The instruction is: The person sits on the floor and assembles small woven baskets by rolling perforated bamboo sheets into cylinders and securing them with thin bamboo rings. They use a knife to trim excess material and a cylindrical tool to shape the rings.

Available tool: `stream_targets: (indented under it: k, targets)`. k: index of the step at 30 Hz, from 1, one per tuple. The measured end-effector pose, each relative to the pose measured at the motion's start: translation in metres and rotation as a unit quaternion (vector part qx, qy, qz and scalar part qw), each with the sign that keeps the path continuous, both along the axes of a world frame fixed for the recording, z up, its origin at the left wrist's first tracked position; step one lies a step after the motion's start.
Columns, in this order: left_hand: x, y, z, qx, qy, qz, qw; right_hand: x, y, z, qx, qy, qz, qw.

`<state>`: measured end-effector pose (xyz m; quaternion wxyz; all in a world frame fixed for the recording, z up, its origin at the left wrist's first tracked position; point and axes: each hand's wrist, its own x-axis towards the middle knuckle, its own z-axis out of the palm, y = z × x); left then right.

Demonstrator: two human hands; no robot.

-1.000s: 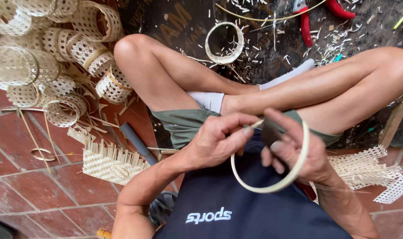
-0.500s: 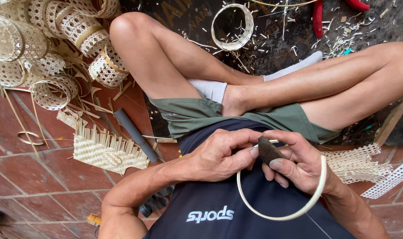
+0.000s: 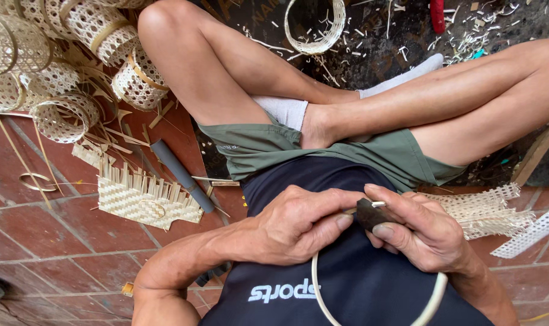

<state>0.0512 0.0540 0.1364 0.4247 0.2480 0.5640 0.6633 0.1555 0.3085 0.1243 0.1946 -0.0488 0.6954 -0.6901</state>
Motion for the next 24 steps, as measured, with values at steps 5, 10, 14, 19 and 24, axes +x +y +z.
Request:
stream_targets:
  k: [5,10,14,19,24]
  targets:
    - [-0.007,-0.008,0.006,-0.094,-0.006,-0.051,0.994,-0.008,-0.001,0.030,0.003,0.013,-0.122,0.992]
    - [-0.005,-0.008,0.019,-0.058,-0.043,0.026,0.997,0.005,0.013,0.016,-0.217,-0.111,-0.370,0.897]
    - [-0.005,0.005,-0.006,-0.077,-0.118,0.009,0.990,-0.002,0.011,0.000,-0.057,-0.097,-0.268,0.957]
    - [0.000,0.013,-0.021,-0.086,-0.137,0.026,0.986,-0.044,-0.012,0.001,0.047,-0.011,-0.172,0.984]
    - [-0.024,0.015,-0.021,-0.068,0.219,0.146,0.962,-0.059,-0.013,0.001,0.268,0.115,-0.139,0.946]
